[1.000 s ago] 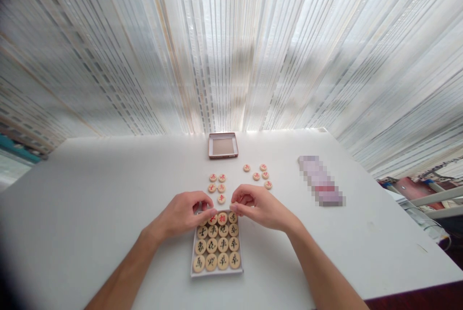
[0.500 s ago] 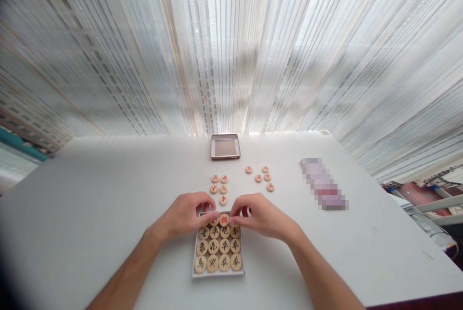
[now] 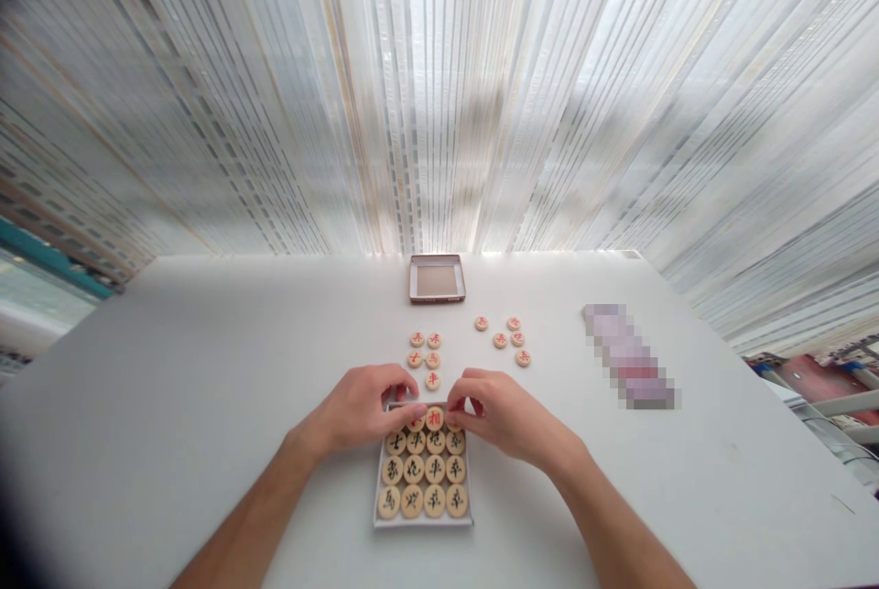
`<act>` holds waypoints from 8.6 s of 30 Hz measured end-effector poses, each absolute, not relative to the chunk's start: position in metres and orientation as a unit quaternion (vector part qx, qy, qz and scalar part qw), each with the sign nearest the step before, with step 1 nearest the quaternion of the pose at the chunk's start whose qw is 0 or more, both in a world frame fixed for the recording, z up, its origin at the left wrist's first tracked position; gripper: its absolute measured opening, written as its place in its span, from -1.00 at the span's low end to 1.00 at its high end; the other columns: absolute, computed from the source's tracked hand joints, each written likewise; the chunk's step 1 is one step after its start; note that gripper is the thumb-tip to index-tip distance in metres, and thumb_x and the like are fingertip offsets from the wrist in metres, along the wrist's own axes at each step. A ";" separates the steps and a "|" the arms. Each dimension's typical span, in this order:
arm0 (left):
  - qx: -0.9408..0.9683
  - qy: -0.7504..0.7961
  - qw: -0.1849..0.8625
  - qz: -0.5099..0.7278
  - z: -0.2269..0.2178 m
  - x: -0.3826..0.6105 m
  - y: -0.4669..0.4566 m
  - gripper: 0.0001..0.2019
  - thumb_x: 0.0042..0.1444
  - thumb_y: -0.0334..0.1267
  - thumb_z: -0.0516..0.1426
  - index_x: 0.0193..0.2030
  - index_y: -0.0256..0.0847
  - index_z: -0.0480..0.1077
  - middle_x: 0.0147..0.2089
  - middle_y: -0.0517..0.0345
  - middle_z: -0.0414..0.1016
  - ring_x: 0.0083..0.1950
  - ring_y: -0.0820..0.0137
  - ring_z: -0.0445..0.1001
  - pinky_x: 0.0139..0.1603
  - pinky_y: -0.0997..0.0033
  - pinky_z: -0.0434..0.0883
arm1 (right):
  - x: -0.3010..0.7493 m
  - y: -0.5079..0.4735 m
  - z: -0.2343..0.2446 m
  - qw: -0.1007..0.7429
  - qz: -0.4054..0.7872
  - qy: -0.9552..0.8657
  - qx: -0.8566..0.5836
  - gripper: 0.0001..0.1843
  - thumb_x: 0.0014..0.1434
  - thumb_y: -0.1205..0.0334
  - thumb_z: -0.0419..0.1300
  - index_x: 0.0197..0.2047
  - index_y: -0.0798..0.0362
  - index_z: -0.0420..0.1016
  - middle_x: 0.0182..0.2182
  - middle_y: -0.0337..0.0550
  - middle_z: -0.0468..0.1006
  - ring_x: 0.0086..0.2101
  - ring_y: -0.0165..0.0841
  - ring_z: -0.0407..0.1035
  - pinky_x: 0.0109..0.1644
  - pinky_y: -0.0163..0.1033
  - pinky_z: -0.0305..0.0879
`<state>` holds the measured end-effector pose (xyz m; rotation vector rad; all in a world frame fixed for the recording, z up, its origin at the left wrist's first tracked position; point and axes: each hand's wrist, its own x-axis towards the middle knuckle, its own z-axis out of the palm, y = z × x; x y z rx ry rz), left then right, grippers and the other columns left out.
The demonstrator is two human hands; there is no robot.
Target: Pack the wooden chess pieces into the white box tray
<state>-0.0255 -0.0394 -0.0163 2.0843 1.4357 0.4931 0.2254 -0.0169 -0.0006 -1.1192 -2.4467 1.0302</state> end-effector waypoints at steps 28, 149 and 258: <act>0.762 0.545 0.301 0.178 -0.012 -0.025 -0.037 -0.64 0.25 0.10 0.08 -0.28 -0.10 0.53 -0.35 0.22 0.55 -0.38 0.39 0.40 -0.34 0.44 0.25 | 0.231 -0.008 -0.004 0.214 0.273 -0.849 -0.399 -0.72 0.39 0.06 0.09 -0.25 0.00 0.53 -0.45 -0.20 0.50 -0.45 -0.38 0.31 -0.36 -0.28 0.18; 0.746 0.595 0.145 0.262 -0.038 -0.029 -0.023 -0.81 0.26 -0.12 0.14 -0.06 -0.06 0.49 -0.05 0.15 0.54 -0.18 0.33 0.55 -0.14 0.37 0.46 | 0.221 0.007 -0.031 0.353 0.171 -0.859 -0.329 -0.72 0.37 0.34 0.08 0.05 -0.09 0.51 -0.17 -0.06 0.59 -0.10 -0.17 0.46 -0.02 0.01 0.47; 0.711 0.502 0.462 0.173 -0.010 -0.049 -0.035 -0.79 0.12 -0.11 0.20 -0.19 -0.13 0.58 -0.33 0.17 0.57 -0.32 0.36 0.44 -0.31 0.46 0.34 | 0.184 -0.048 -0.024 0.321 0.427 -0.810 -0.242 -0.87 0.28 0.34 0.21 -0.12 -0.04 0.53 -0.22 -0.14 0.49 -0.31 -0.40 0.45 -0.24 -0.29 0.49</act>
